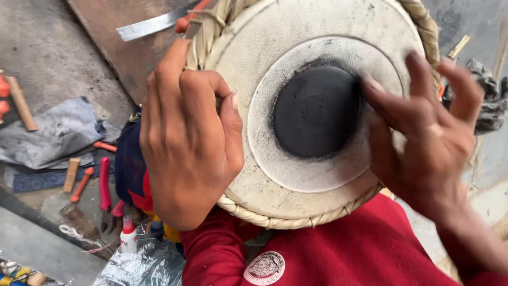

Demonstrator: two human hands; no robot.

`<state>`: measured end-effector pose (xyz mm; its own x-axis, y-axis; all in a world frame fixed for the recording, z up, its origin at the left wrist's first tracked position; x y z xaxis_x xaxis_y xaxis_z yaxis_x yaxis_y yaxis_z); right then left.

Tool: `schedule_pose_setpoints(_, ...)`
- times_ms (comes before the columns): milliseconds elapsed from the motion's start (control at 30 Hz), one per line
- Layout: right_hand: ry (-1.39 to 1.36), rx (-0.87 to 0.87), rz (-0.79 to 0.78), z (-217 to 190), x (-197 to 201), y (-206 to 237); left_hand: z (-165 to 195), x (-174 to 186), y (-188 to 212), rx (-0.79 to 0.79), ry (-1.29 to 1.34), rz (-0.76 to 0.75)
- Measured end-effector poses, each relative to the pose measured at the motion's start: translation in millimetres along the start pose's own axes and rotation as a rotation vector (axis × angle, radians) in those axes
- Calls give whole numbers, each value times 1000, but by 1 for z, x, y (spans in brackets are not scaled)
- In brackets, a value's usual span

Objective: The person applies a dark paste to the central black spot of a tabla drum head, spreading it evenly with their fingers. They then use a curved metal blade to scrape and smooth the paste, followed by further rubbing and tapping to test the surface.

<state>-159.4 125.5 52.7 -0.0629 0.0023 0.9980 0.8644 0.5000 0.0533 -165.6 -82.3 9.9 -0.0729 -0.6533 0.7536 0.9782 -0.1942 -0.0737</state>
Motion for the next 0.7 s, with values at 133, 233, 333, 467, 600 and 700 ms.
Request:
schedule_pose_setpoints(133,-391,-12,282,15,2,34,1,10,0,-17,-29,81)
schedule_pose_setpoints(233,-529,79,427,44,-7,43,-14,19,12,161,133,67)
schedule_pose_setpoints(333,-252,142,489,84,-11,38,-26,41,39,331,122,45)
schedule_pose_setpoints(467,-133,130,371,142,-29,16,-30,57,45,208,135,-60)
schedule_pose_setpoints(600,-398,-69,342,200,-58,-7,-31,49,11,-7,255,-66)
schedule_pose_setpoints(700,-344,-77,284,223,-98,-34,-16,30,-14,-112,279,-121)
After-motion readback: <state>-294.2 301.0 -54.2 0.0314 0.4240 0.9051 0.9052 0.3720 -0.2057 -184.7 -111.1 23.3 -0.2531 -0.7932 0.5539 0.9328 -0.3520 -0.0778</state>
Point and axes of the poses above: each hand's wrist, its own y-axis away from the middle knuckle, its own x-axis out of the back of the hand, z = x × y, the point moved 9 cm from there along -y, towards the middle knuckle, and after that the axes turned 13 degrees about -z, right-handed, at the moved point
